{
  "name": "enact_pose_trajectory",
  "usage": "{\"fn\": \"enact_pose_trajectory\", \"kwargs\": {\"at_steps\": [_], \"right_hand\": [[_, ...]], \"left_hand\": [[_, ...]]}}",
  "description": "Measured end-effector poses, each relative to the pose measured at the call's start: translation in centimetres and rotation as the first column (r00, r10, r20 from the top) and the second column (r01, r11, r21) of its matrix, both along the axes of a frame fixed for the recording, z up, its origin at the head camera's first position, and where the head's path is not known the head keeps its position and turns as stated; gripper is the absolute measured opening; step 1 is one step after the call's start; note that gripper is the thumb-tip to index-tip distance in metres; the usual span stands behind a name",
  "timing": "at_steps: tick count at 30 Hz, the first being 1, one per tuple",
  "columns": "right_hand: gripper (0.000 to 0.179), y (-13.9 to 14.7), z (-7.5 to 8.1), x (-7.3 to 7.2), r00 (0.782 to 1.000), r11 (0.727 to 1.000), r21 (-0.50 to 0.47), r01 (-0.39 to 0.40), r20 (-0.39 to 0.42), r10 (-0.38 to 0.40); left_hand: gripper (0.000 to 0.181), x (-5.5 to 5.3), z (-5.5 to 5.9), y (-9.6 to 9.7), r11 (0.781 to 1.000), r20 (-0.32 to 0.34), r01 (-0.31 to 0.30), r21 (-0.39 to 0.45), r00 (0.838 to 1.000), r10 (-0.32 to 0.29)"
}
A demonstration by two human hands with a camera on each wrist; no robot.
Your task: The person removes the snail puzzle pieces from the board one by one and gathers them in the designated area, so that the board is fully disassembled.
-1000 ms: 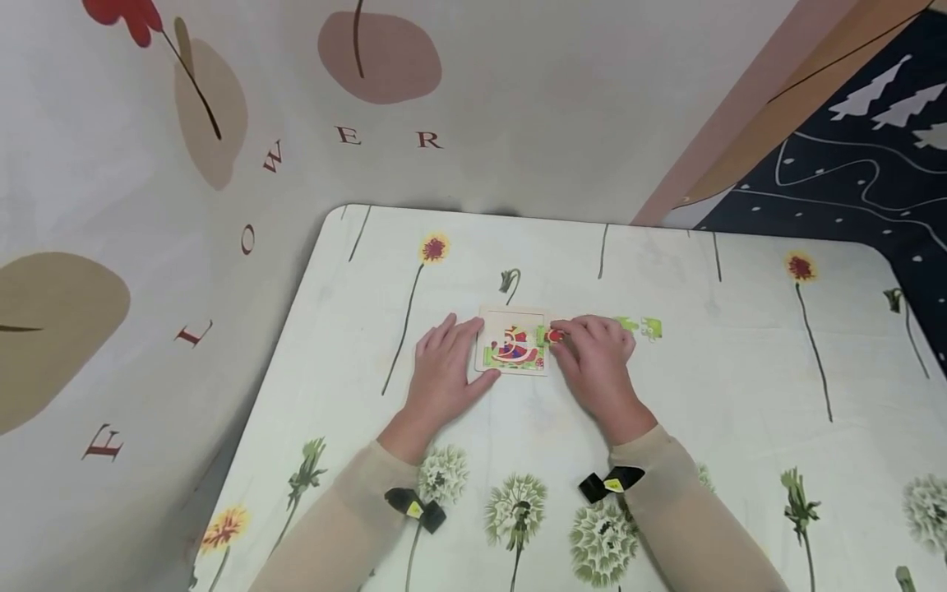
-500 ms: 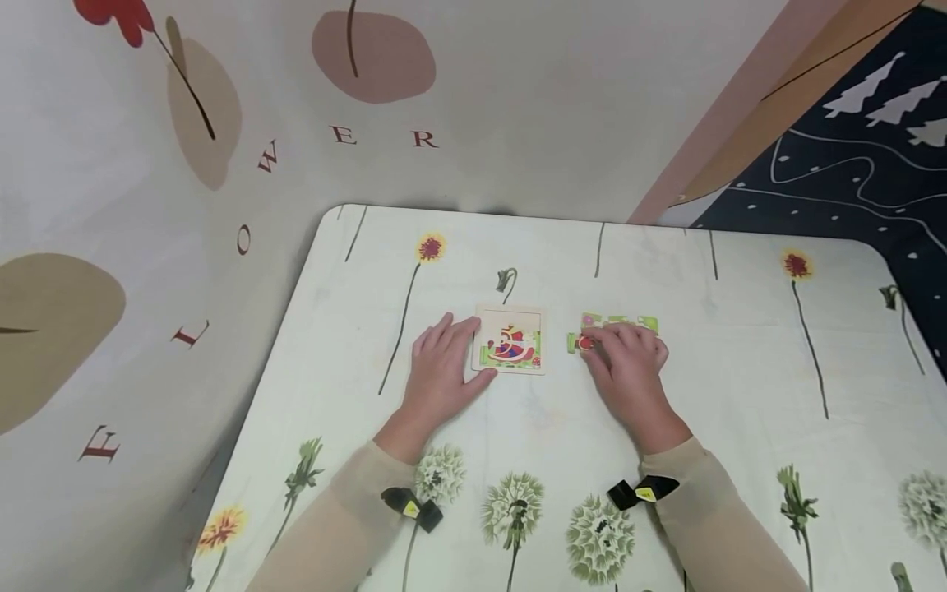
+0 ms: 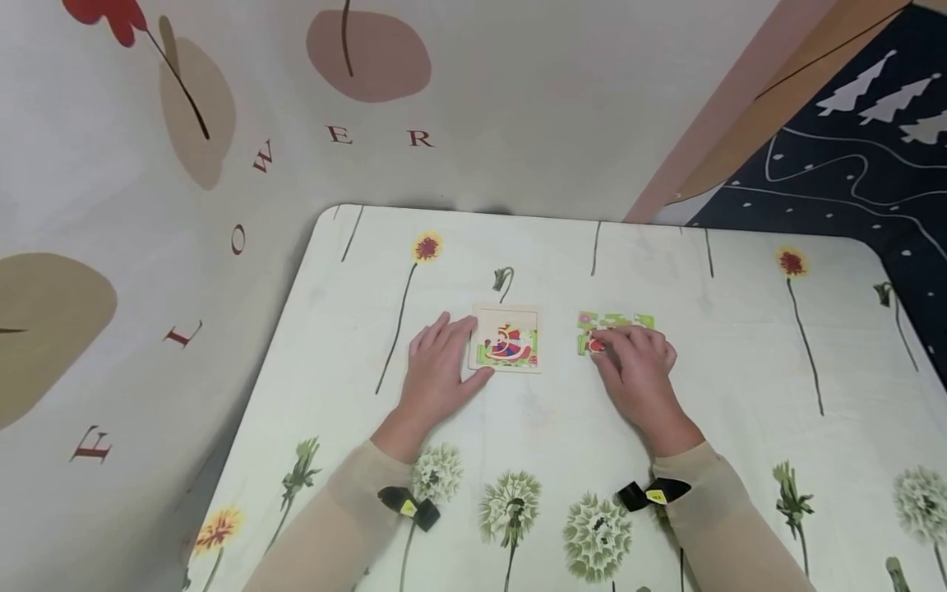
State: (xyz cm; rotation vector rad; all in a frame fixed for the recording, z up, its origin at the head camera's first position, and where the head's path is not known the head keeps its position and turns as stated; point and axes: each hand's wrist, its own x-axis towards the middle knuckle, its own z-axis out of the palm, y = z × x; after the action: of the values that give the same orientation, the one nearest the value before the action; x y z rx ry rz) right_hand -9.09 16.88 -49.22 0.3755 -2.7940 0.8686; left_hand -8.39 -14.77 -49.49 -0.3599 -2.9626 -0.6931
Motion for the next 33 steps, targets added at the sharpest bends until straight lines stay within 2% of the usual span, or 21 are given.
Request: {"fn": "enact_pose_trajectory", "kwargs": {"at_steps": [9, 18, 33], "right_hand": [[0.031, -0.15, -0.01, -0.05, 1.000, 1.000, 0.031, -0.003, 0.014, 0.002], [0.035, -0.11, 0.07, -0.03, 1.000, 1.000, 0.003, 0.005, 0.028, -0.005], [0.034, -0.41, -0.23, -0.20, 1.000, 1.000, -0.019, 0.016, -0.006, -0.016]], "left_hand": [[0.079, -0.09, -0.01, -0.05, 1.000, 0.012, -0.006, -0.012, 1.000, 0.006], [0.078, -0.11, -0.02, 0.01, 1.000, 0.005, -0.002, -0.008, 1.000, 0.002], [0.079, 0.04, 0.01, -0.02, 1.000, -0.006, -0.005, -0.012, 1.000, 0.005]]}}
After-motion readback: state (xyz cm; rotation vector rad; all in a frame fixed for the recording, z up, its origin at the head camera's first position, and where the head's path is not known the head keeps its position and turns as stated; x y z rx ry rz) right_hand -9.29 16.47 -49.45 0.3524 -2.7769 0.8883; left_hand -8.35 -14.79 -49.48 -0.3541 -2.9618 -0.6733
